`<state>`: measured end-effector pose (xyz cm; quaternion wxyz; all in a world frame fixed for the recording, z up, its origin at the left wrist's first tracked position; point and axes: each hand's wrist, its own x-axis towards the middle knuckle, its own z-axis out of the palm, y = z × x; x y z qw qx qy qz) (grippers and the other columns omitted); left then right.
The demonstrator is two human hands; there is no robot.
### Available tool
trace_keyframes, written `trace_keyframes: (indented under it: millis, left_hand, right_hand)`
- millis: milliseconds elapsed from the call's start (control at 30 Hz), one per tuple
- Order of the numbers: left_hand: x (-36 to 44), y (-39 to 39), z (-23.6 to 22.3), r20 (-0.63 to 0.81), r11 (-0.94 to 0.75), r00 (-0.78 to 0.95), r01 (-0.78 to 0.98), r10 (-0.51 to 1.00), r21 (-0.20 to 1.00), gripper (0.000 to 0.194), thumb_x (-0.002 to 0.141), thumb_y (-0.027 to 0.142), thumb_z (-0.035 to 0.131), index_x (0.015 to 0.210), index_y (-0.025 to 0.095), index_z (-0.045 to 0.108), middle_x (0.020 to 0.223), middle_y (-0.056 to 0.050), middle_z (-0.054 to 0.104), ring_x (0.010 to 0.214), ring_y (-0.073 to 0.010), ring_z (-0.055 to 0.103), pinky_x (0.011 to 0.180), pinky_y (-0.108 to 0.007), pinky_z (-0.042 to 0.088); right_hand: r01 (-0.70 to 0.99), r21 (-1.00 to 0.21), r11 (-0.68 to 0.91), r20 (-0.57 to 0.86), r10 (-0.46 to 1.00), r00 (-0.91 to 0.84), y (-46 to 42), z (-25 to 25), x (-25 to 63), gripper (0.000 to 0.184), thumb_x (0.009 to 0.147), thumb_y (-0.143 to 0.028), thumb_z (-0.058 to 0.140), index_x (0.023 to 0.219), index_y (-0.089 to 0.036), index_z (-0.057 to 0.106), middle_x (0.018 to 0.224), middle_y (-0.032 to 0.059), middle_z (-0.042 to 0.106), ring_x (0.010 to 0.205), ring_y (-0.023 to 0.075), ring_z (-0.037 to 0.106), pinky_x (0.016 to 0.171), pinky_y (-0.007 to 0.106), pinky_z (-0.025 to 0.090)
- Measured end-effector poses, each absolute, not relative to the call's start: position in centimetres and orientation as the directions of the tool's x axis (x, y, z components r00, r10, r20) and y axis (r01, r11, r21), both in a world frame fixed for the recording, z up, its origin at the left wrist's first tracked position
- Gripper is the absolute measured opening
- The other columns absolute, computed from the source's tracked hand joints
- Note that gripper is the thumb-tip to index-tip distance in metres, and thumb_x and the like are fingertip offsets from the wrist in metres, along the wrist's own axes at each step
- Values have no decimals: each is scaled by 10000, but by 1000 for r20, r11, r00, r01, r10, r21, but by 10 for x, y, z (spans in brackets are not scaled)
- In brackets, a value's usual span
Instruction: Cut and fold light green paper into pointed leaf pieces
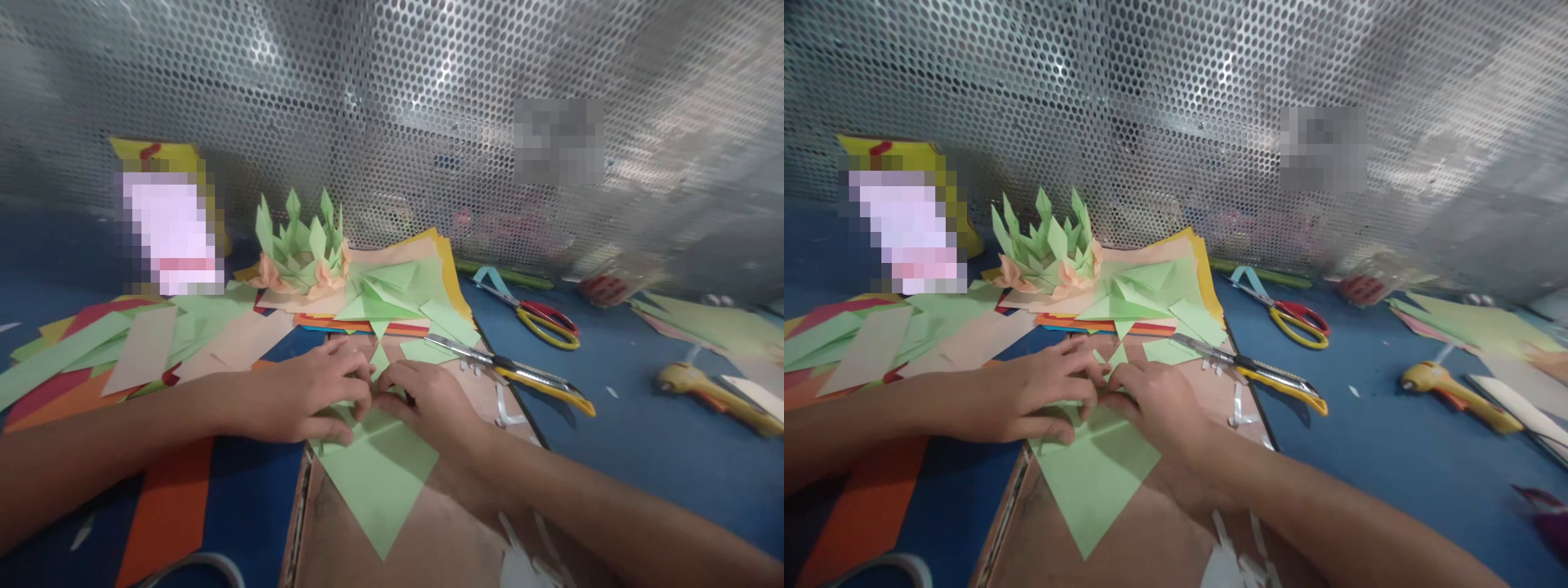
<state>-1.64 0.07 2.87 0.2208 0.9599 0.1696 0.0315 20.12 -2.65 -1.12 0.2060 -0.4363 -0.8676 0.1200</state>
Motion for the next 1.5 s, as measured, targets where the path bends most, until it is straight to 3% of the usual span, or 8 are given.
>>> trace_keyframes:
  millis: [400, 500, 700, 867, 1067, 1200, 1367, 1500]
  left_hand:
    - [-15, -4, 31, -69, -901, 951, 308, 302, 305, 378, 886, 215, 518, 1243, 336, 539, 1104, -89, 463, 1181, -336, 354, 1013, -596, 254]
    - [-16, -4, 32, -79, -897, 949, 313, 304, 312, 359, 883, 205, 524, 1211, 343, 568, 1119, -76, 473, 1181, -316, 369, 1045, -608, 196]
    - [-20, -2, 41, -105, -873, 953, 303, 284, 384, 336, 858, 141, 553, 1111, 344, 643, 1150, -63, 503, 1185, -291, 392, 1028, -491, 314]
    - [-26, 2, 47, -123, -835, 955, 296, 271, 464, 338, 855, 102, 543, 1021, 354, 693, 1278, -30, 485, 1228, -268, 402, 1044, -445, 323]
    - [-34, 8, 55, -143, -821, 978, 208, 155, 531, 416, 844, 29, 500, 955, 358, 730, 1408, 47, 446, 1342, -247, 321, 1147, -463, 86]
    - [-36, 9, 56, -175, -804, 973, 226, 154, 551, 489, 774, -38, 482, 918, 351, 741, 1451, 84, 386, 1356, -252, 303, 1147, -461, 85]
    - [-27, 5, 48, -74, -811, 962, 263, 264, 523, 429, 784, -43, 453, 811, 285, 729, 1274, 51, 582, 1241, -208, 455, 1143, -423, 115]
    - [-19, -3, 34, 5, -824, 914, 363, 406, 436, 192, 863, 147, 541, 948, 259, 672, 1092, -11, 656, 1093, -220, 551, 1090, -485, 175]
  right_hand:
    - [715, -415, 562, 195, 823, -534, -28, -9, 199, 59, 786, -157, 666, 787, -182, 612, 760, 11, 660, 706, 155, 616, 594, 221, 392]
    - [717, -417, 558, 182, 825, -536, -28, -8, 199, 41, 807, -181, 650, 785, -183, 614, 764, 15, 660, 719, 160, 620, 600, 225, 397]
    - [717, -426, 552, 169, 827, -536, -28, -7, 200, 36, 828, -202, 631, 803, -183, 614, 802, 25, 679, 747, 170, 628, 622, 234, 406]
    - [742, -394, 542, 149, 834, -531, -28, -6, 199, 38, 828, -212, 634, 805, -184, 623, 769, 26, 670, 724, 173, 628, 614, 237, 400]
    - [734, -394, 553, 168, 828, -534, -29, -8, 200, 71, 846, -248, 615, 814, -184, 617, 781, 28, 662, 729, 171, 619, 609, 236, 392]
    - [733, -395, 554, 178, 829, -531, -29, -9, 200, 74, 845, -247, 618, 807, -184, 619, 764, 24, 660, 710, 167, 614, 595, 232, 382]
    - [714, -405, 571, 196, 817, -542, -28, -8, 200, 63, 841, -246, 623, 823, -185, 620, 780, 26, 664, 715, 163, 615, 606, 231, 395]
    - [719, -405, 565, 183, 820, -542, -28, -7, 200, 57, 843, -241, 619, 822, -188, 617, 788, 29, 672, 737, 171, 624, 617, 234, 405]
